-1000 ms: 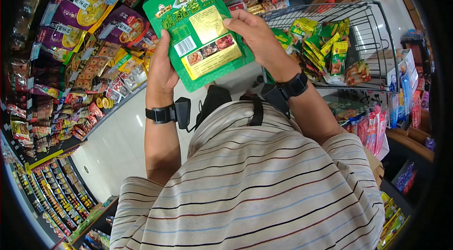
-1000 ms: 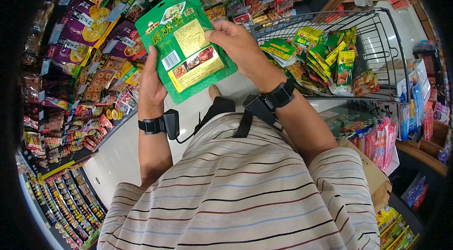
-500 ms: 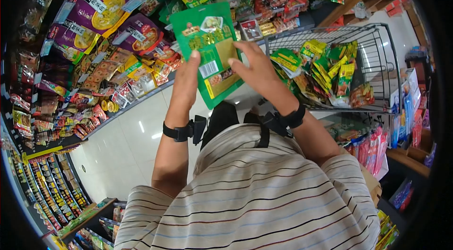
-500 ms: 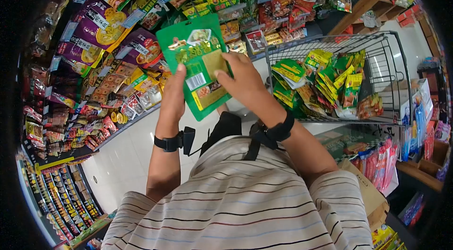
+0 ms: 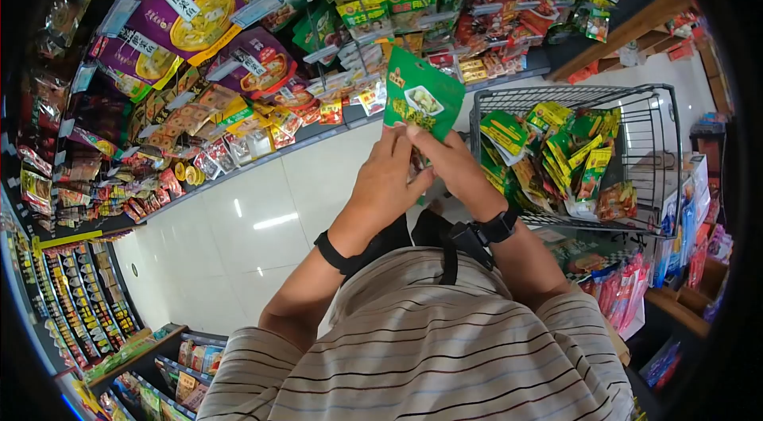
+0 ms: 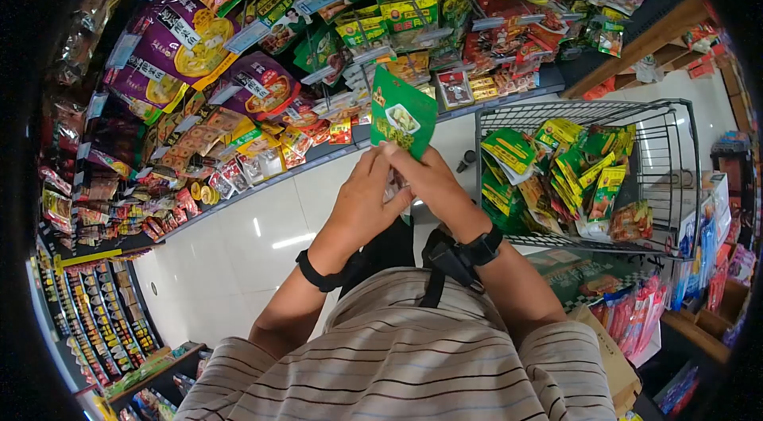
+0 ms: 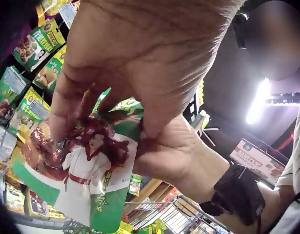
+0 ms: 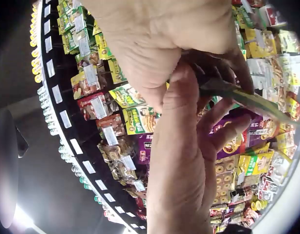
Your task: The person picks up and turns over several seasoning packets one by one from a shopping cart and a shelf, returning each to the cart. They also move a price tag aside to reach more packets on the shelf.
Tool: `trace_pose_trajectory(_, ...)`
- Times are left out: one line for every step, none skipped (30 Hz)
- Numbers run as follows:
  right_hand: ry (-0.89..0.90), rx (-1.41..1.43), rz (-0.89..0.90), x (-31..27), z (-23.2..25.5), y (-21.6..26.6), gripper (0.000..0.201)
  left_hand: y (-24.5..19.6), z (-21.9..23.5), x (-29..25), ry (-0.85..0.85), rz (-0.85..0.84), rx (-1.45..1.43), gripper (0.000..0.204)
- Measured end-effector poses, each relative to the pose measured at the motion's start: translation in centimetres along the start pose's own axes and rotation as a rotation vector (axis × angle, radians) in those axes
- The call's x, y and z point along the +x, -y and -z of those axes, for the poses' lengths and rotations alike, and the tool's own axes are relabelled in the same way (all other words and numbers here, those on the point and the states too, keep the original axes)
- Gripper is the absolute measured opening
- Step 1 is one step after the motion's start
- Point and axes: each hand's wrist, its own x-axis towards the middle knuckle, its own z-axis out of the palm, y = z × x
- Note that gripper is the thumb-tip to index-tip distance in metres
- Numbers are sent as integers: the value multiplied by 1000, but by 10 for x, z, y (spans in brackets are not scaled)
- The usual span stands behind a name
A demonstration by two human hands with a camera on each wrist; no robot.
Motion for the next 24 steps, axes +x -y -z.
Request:
trace_pose_trajectory(-63, 58, -19, 5, -1, -4, 39, 6, 1, 1, 35, 17, -69, 55)
trace_pose_trajectory(-57, 56, -38, 12, 3, -11, 39, 15, 3, 2, 70, 35, -138, 53)
trace_pose_trajectory(-49, 54, -57, 18, 9, -16, 39, 26, 4, 4, 105, 54, -206, 51)
trace_pose_trajectory(-40, 52, -76, 25, 12, -20, 39, 40, 6, 7, 71, 128, -309, 50)
trace_pose_trajectory(-56, 31, -88, 32, 11, -24, 39, 58, 8, 12, 37, 205, -411, 48)
trace_pose_trajectory(-74, 10, -102, 38, 9, -26, 39, 78, 9, 17, 4, 282, -513, 46)
trace_pose_trajectory(-94, -9, -119, 42, 7, -28, 39, 107, 3, 19, -77, 333, -519, 47)
trace_pose_trajectory(-62, 45, -146, 49, 5, -28, 37, 132, -1, 22, -154, 386, -524, 47)
trace_pose_trajectory(-32, 99, -174, 55, 5, -28, 36, 143, 0, 27, -145, 436, -652, 47)
trace_pose_trajectory(-3, 153, -204, 63, 7, -30, 36, 152, 0, 31, -137, 488, -782, 48)
trace_pose_trajectory(13, 141, -227, 72, 9, -36, 36, 160, 1, 34, -133, 539, -912, 48)
trace_pose_trajectory(28, 131, -248, 82, 13, -46, 36, 166, 6, 37, -29, 605, -1001, 47)
trace_pose_trajectory(43, 122, -270, 91, 16, -55, 37, 171, 5, 40, 35, 630, -1079, 46)
trace_pose_trajectory(50, 139, -283, 101, 18, -63, 36, 178, 4, 43, 98, 655, -1157, 45)
trace_pose_trajectory(25, 141, -302, 108, 15, -63, 35, 185, 3, 45, 161, 680, -1235, 44)
trace_pose_trajectory(1, 141, -316, 115, 10, -58, 35, 193, -1, 48, 137, 698, -1233, 38)
trace_pose_trajectory(-22, 140, -325, 124, 9, -56, 34, 201, -6, 52, 104, 728, -1233, 35)
trace_pose_trajectory(-13, 93, -337, 139, 16, -71, 34, 209, -10, 55, 71, 758, -1232, 33)
trace_pose_trajectory(-28, 90, -316, 152, 20, -83, 34, 217, -14, 56, 39, 791, -1229, 31)
trace_pose_trajectory(-44, 88, -298, 162, 22, -96, 34, 226, -18, 58, 24, 802, -1234, 30)
trace_pose_trajectory(-61, 85, -280, 169, 21, -101, 35, 236, -22, 61, 10, 812, -1238, 29)
trace_pose_trajectory(-83, 82, -253, 176, 21, -101, 36, 245, -26, 64, -7, 819, -1243, 29)
trace_pose_trajectory(-89, 72, -248, 184, 22, -108, 36, 254, -29, 65, -10, 817, -1225, 29)
trace_pose_trajectory(-92, 62, -241, 192, 22, -116, 36, 262, -31, 68, -15, 812, -1206, 29)
